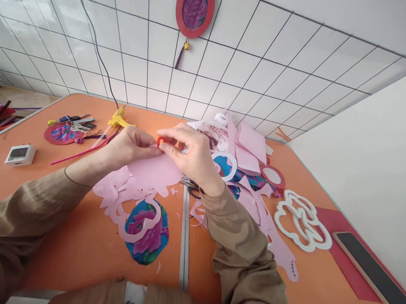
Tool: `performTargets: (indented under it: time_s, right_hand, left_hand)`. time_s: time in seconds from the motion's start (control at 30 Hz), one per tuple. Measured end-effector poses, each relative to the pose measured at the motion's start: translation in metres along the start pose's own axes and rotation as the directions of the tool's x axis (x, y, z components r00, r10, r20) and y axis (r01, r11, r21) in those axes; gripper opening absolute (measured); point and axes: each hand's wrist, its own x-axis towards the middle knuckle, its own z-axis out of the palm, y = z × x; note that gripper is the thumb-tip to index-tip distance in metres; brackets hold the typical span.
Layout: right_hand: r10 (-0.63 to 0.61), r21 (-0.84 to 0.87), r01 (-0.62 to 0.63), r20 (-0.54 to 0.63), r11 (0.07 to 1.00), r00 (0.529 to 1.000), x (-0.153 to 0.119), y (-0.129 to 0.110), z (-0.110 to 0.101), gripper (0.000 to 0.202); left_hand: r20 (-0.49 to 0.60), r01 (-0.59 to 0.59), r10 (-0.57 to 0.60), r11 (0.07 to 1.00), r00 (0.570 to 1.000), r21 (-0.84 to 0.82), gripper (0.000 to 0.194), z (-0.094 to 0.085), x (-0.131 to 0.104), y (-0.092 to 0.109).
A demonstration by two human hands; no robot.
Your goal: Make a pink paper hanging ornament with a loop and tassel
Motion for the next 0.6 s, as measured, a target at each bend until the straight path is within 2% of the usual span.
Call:
performTargets:
  time_s: [0.13,0.27,0.6]
  right_hand:
    - [-0.007,-0.046,0.004,-0.073,0.999,0.997,0.000,0.001,0.003,0.010]
    - [0.043,-0.043,-0.048,-0.112,0.998,0.993,-0.001,0.000,0.004,0.010]
    - [0.069,-0.011,-0.072,-0.163,0.997,0.984,-0.002,-0.001,0.008,0.009]
  left_hand:
    - [0.010,0.077,-0.076,0.991,0.997,-0.108,0.023,0.002,-0.001,-0.003]
    - [0.012,0.135,-0.135,0.969,0.991,-0.209,0.026,0.005,-0.001,-0.005]
    - [0.002,0.138,-0.149,0.916,0.989,-0.377,0.036,0.012,-0.002,-0.006]
